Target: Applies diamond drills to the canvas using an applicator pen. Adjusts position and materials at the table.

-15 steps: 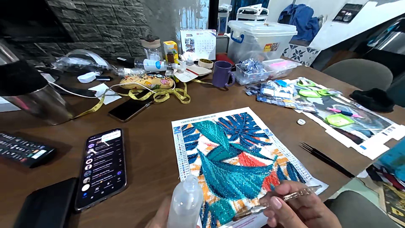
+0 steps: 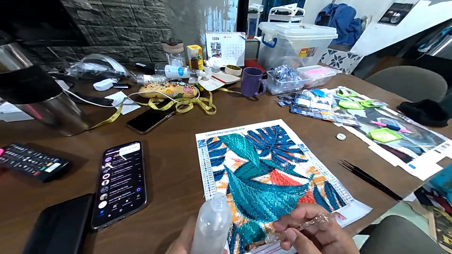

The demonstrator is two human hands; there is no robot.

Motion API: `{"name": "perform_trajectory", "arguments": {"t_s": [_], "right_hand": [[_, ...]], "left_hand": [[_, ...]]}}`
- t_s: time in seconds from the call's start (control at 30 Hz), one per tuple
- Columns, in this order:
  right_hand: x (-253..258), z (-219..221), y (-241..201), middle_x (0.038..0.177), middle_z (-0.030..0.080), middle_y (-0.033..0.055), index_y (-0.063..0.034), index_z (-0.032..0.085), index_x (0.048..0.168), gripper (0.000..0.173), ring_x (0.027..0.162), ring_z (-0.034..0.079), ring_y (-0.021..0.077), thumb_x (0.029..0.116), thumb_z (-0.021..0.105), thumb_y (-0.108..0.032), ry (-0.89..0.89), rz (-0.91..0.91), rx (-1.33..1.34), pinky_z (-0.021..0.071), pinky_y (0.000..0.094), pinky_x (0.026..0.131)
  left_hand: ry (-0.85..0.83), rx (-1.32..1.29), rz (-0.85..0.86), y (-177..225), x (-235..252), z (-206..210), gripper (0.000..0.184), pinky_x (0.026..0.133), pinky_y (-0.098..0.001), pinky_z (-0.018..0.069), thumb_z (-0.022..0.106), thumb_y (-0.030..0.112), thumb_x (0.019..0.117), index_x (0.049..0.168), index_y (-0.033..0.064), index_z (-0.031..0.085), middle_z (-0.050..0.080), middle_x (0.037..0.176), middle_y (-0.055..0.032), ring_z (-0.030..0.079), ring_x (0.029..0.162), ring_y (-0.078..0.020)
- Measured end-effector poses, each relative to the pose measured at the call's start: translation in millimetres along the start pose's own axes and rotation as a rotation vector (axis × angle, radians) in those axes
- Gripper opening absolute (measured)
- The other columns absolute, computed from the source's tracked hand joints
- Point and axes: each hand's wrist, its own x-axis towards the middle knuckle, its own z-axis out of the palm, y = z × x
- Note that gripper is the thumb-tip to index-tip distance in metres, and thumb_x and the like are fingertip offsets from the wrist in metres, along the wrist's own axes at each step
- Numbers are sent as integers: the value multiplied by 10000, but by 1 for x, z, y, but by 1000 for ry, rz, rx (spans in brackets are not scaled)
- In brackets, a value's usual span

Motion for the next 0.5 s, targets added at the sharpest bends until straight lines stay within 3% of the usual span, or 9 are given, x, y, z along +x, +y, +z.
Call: {"name": "perform_trajectory", "arguments": {"t_s": [0.3, 0.5], "right_hand": [[2, 0, -4, 1040, 760, -74, -175, 555, 1156, 299, 889, 730, 58, 958, 598, 44, 4, -10, 4, 611, 248, 741], [3, 6, -3, 1019, 753, -45, -103, 546, 1137, 277, 890, 723, 59, 933, 590, 79, -36, -5, -24, 610, 256, 755]], "left_hand": [[5, 44, -3, 0, 0, 0, 546, 908, -390, 608, 648, 268, 999, 1324, -81, 380, 672, 1129, -63, 716, 989, -142], [4, 35, -1, 0, 0, 0, 536, 900, -390, 611, 642, 254, 1001, 1328, -75, 372, 667, 1133, -55, 718, 980, -139]]}}
